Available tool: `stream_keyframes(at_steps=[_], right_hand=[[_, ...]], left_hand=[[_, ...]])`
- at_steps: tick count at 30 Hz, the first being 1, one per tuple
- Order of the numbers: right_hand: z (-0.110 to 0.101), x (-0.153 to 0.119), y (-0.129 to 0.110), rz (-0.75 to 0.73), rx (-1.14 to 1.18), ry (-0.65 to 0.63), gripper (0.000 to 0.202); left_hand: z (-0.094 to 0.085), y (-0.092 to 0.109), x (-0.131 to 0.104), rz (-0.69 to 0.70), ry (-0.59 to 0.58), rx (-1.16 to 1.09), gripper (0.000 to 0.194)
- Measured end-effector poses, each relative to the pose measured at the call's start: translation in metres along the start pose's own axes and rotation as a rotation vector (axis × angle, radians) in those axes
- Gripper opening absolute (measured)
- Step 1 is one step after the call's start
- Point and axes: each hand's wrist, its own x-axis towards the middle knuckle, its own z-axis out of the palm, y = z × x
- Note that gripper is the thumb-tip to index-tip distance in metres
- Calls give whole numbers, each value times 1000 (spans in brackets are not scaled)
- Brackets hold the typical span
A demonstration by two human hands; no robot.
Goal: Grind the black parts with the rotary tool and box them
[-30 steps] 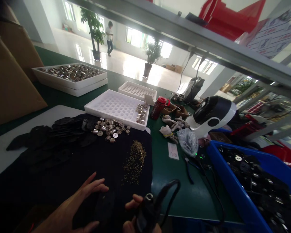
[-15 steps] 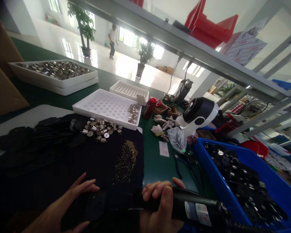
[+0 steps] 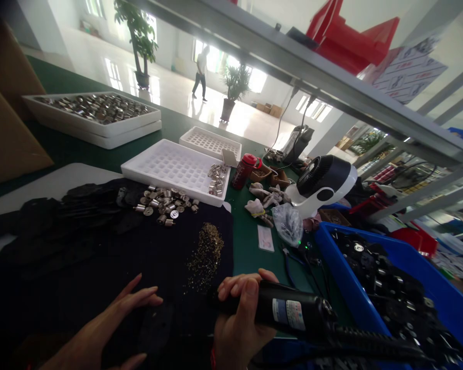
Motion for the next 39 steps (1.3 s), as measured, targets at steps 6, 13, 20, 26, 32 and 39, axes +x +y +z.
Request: stream_keyframes(at_steps=[6,13,20,26,32,39], right_hand=[[1,2,4,-3,-8,4,23],[4,2,6,-10,-21,-14,24],[2,3,5,-14,-43,-3,23],[2,3,5,-9,-44,25,25],[4,2,6,-14,-52,6,26],[6,1,2,-28,-54,-6,23]], left_hand=[[0,2,1,7,13,5,83],[0,4,3,-15,14,-9,93],[0,6,2,4,12,-12,90],[1,4,0,-6,-24,6,92],[-1,9,4,6,-11,-1,88],[2,2,-2,-35,-26,-12,96]])
